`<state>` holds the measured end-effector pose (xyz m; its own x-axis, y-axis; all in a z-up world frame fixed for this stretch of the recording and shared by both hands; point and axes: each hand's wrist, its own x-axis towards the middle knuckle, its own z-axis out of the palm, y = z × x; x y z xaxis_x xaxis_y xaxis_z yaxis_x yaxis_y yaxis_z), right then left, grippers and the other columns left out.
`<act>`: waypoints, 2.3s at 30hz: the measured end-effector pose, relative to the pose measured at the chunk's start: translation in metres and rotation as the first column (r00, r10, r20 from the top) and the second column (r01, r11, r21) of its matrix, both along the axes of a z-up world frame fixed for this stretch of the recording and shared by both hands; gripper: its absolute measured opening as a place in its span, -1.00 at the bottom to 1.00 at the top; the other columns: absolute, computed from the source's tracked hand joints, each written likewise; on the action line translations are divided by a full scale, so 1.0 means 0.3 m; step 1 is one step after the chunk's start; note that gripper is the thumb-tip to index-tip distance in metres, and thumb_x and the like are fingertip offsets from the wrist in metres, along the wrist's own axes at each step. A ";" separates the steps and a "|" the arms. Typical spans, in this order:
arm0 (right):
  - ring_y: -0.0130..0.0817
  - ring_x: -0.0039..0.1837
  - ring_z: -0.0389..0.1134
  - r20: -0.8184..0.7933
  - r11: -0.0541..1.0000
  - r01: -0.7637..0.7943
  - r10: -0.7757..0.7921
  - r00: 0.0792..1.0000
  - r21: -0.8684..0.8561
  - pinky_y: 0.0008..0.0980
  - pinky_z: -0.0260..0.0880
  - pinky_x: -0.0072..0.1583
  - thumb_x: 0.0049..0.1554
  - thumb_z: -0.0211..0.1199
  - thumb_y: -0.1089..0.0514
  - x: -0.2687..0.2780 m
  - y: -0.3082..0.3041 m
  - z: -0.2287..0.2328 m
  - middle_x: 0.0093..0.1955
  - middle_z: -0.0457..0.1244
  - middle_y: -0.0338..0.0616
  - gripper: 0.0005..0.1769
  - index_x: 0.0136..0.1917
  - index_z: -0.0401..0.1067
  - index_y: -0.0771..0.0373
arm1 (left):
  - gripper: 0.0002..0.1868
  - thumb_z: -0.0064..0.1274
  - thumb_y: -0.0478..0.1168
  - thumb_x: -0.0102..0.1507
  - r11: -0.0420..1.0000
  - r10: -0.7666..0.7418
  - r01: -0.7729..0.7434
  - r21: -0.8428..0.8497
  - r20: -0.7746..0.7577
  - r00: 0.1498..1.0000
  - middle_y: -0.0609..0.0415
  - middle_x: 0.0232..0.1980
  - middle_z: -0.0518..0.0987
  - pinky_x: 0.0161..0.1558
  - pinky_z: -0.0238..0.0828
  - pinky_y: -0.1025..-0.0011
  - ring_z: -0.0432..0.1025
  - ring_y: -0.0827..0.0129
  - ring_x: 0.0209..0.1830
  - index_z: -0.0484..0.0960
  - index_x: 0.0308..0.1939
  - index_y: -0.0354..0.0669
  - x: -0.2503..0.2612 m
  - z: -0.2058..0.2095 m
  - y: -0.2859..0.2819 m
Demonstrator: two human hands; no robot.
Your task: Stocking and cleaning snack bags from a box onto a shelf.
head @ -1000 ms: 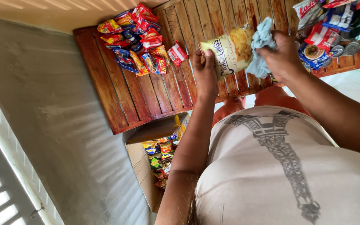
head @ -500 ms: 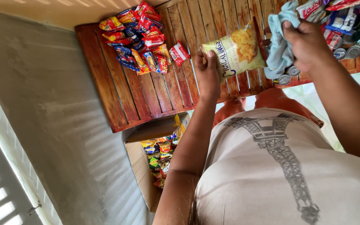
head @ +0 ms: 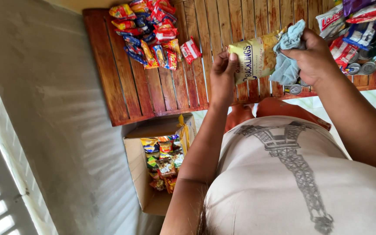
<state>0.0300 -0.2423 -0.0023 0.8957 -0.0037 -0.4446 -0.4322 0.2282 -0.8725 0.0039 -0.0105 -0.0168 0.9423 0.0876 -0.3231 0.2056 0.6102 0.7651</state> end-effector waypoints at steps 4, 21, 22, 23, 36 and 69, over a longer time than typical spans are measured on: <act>-0.42 0.19 0.43 0.130 0.985 -0.165 0.171 0.977 -0.056 -0.32 0.51 0.27 0.15 0.27 0.48 -0.012 -0.049 -0.020 0.11 0.35 -0.29 -0.61 0.20 0.41 0.18 | -0.82 0.15 -0.22 0.45 0.989 0.086 -0.089 0.117 0.034 0.996 0.11 -0.10 0.62 -0.11 0.39 0.49 0.41 0.51 -0.17 0.60 0.03 -0.27 -0.019 -0.026 0.014; -0.35 0.20 0.43 -0.003 0.881 -0.386 0.402 0.916 0.275 -0.28 0.48 0.30 0.16 0.21 0.46 0.052 -0.079 -0.023 0.15 0.38 -0.23 -0.65 0.17 0.48 0.19 | -0.64 0.18 -0.15 0.34 0.966 0.254 -0.257 -0.003 -0.155 0.955 0.01 -0.18 0.68 -0.25 0.46 0.49 0.52 0.46 -0.29 0.65 0.02 -0.45 -0.188 0.007 0.012; -0.35 0.20 0.43 -0.007 0.874 -0.403 0.420 0.907 0.273 -0.28 0.48 0.30 0.16 0.21 0.46 0.051 -0.083 -0.028 0.15 0.38 -0.23 -0.65 0.17 0.48 0.19 | -0.64 0.18 -0.15 0.34 0.961 0.272 -0.277 -0.006 -0.158 0.949 0.01 -0.18 0.68 -0.25 0.46 0.49 0.52 0.46 -0.29 0.65 0.02 -0.45 -0.205 0.011 0.012; -0.36 0.23 0.40 0.040 0.843 -0.478 0.484 0.874 0.248 -0.29 0.45 0.32 0.23 0.21 0.46 0.049 -0.085 -0.031 0.20 0.36 -0.22 -0.65 0.25 0.47 0.22 | -0.64 0.16 -0.14 0.34 0.953 0.292 -0.301 -0.028 -0.177 0.940 0.01 -0.19 0.68 -0.24 0.49 0.48 0.54 0.45 -0.29 0.64 0.02 -0.44 -0.222 0.017 0.014; -0.25 0.09 0.43 -0.083 0.499 -0.851 0.853 0.516 -0.163 -0.25 0.52 0.11 0.31 0.16 0.42 0.091 0.138 0.096 0.09 0.39 -0.06 -0.80 0.18 0.49 0.47 | -0.65 0.13 -0.11 0.38 0.622 0.780 -0.755 0.208 -0.085 0.620 0.08 -0.17 0.66 -0.20 0.46 0.48 0.48 0.50 -0.28 0.65 0.02 -0.41 -0.548 0.038 0.103; -0.57 -0.01 0.34 -0.083 -0.055 -0.972 0.996 -0.037 -0.227 -0.50 0.37 0.03 0.30 0.36 0.16 -0.861 1.337 -0.082 -0.01 0.39 -0.30 -0.81 0.10 0.55 0.32 | -0.72 0.15 -0.13 0.35 0.229 0.908 -0.973 0.029 -0.366 0.203 0.20 -0.22 0.63 -0.30 0.32 0.51 0.39 0.53 -0.34 0.68 0.01 -0.27 -1.654 -0.272 0.654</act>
<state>-0.2284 0.1587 -0.0268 0.0736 0.8600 -0.5050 -0.0044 -0.5061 -0.8625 -0.4922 0.1858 -0.0985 0.0705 0.7631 -0.6425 -0.4679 0.5941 0.6543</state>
